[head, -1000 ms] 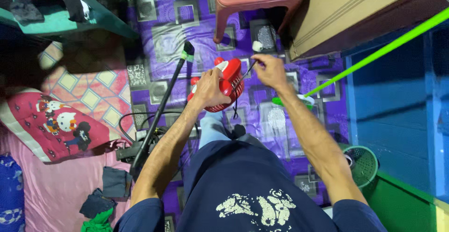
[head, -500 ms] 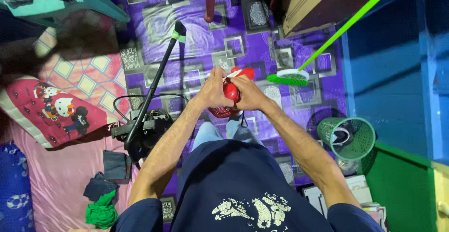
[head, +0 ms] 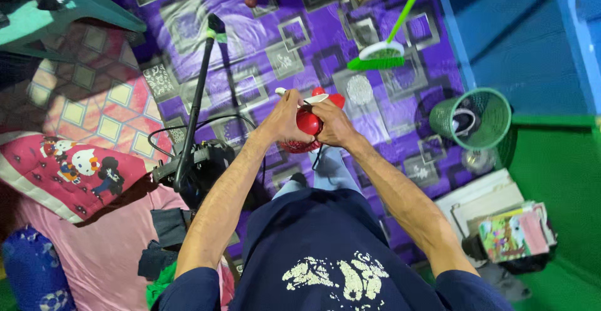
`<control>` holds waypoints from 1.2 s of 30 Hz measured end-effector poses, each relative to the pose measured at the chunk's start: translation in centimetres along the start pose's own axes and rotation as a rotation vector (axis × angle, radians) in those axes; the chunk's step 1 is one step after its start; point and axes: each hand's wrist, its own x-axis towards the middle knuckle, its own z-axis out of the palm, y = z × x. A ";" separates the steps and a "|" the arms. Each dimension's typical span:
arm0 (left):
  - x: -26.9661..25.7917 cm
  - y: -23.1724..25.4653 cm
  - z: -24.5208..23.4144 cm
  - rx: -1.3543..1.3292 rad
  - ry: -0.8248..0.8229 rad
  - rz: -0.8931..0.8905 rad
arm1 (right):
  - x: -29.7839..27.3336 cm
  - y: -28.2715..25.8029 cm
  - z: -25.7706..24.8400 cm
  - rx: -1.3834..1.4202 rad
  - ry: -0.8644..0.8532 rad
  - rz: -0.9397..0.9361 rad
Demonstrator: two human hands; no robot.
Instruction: The person manipulates the pole of a cleaning tool and then works on a small red electric fan, handling its grille and cord on top of a red plastic stool.
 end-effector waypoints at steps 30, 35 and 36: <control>-11.2 6.1 16.5 -0.082 -0.386 0.187 | -28.9 -9.0 7.1 -0.043 0.529 0.747; -12.9 6.4 18.8 -0.052 -0.420 0.104 | -31.9 -9.6 7.1 -0.033 0.590 0.818; -13.3 6.5 19.4 -0.030 -0.460 0.040 | -32.4 -9.7 6.8 -0.032 0.595 0.821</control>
